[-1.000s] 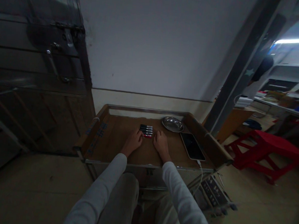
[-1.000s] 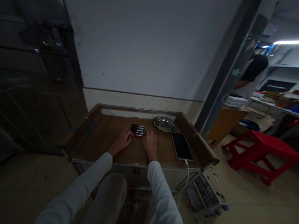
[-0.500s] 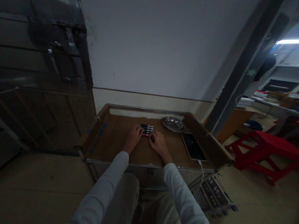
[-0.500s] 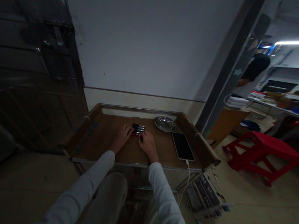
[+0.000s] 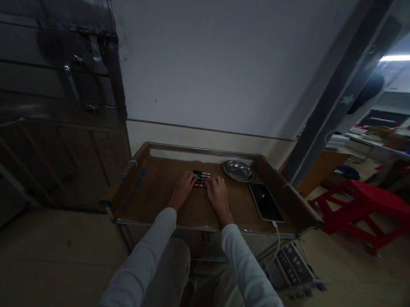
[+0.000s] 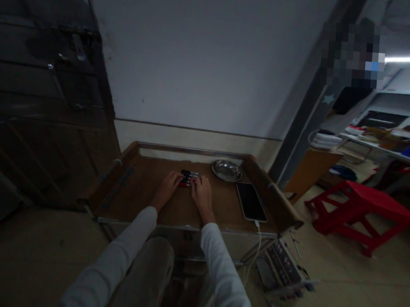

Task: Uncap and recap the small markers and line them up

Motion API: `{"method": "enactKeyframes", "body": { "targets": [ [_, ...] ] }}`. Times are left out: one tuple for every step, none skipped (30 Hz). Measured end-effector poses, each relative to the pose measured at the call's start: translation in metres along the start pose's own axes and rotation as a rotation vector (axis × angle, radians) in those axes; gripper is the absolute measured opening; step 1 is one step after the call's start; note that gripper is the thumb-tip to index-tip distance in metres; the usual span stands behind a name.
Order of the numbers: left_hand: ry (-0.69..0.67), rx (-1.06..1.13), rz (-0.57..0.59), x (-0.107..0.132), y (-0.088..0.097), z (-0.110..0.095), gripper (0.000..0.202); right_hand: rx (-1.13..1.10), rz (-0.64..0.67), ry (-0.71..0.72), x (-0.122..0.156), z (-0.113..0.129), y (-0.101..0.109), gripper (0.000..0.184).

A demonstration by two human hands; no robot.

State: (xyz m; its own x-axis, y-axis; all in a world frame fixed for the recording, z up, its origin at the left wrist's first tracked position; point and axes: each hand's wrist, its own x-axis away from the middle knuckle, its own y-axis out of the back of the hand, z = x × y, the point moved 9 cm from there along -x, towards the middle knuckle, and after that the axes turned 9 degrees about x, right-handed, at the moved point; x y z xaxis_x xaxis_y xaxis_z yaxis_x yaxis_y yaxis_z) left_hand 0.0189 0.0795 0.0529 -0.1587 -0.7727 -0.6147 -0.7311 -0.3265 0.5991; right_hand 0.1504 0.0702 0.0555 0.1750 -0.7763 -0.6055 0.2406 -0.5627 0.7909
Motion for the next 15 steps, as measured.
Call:
{"method": "enactKeyframes", "body": {
  "targets": [
    [-0.008, 0.005, 0.009, 0.0002, -0.0003, -0.0016, 0.015, -0.001, -0.003, -0.012, -0.0019, 0.0010, -0.0007, 0.029],
    [-0.014, 0.008, 0.015, 0.0004, -0.0002, -0.0030, 0.015, -0.010, 0.004, -0.014, -0.0037, 0.0028, -0.0024, 0.029],
    [-0.017, 0.009, 0.014, 0.0007, 0.0006, -0.0042, 0.016, -0.028, 0.014, -0.007, -0.0054, 0.0049, -0.0045, 0.029],
    [-0.018, 0.012, 0.012, 0.0010, 0.0015, -0.0052, 0.017, -0.051, 0.024, 0.002, -0.0068, 0.0067, -0.0064, 0.029],
    [-0.021, 0.016, 0.010, 0.0014, 0.0025, -0.0061, 0.017, -0.078, 0.032, 0.012, -0.0077, 0.0080, -0.0079, 0.029],
    [-0.025, 0.022, 0.009, 0.0016, 0.0031, -0.0069, 0.018, -0.103, 0.035, 0.019, -0.0083, 0.0087, -0.0087, 0.029],
    [-0.029, 0.028, 0.013, 0.0019, 0.0032, -0.0074, 0.018, -0.121, 0.035, 0.023, -0.0086, 0.0087, -0.0090, 0.029],
    [-0.034, 0.034, 0.019, 0.0020, 0.0027, -0.0077, 0.018, -0.130, 0.034, 0.025, -0.0085, 0.0082, -0.0091, 0.028],
    [-0.035, 0.038, 0.023, 0.0020, 0.0022, -0.0074, 0.018, -0.129, 0.034, 0.027, -0.0082, 0.0079, -0.0089, 0.027],
    [-0.033, 0.041, 0.022, 0.0020, 0.0018, -0.0066, 0.018, -0.124, 0.033, 0.032, -0.0078, 0.0079, -0.0088, 0.027],
    [-0.028, 0.040, 0.018, 0.0019, 0.0016, -0.0054, 0.018, -0.115, 0.032, 0.037, -0.0074, 0.0081, -0.0086, 0.026],
    [-0.024, 0.037, 0.014, 0.0017, 0.0013, -0.0044, 0.018, -0.106, 0.032, 0.041, -0.0069, 0.0084, -0.0086, 0.026],
    [-0.023, 0.033, 0.010, 0.0017, 0.0011, -0.0038, 0.017, -0.100, 0.032, 0.045, -0.0066, 0.0089, -0.0087, 0.026],
    [-0.026, 0.026, 0.010, 0.0016, 0.0007, -0.0040, 0.017, -0.096, 0.033, 0.049, -0.0062, 0.0095, -0.0091, 0.026],
    [-0.033, 0.019, 0.018, 0.0017, 0.0000, -0.0048, 0.017, -0.095, 0.035, 0.052, -0.0059, 0.0101, -0.0097, 0.026]
  ]
}}
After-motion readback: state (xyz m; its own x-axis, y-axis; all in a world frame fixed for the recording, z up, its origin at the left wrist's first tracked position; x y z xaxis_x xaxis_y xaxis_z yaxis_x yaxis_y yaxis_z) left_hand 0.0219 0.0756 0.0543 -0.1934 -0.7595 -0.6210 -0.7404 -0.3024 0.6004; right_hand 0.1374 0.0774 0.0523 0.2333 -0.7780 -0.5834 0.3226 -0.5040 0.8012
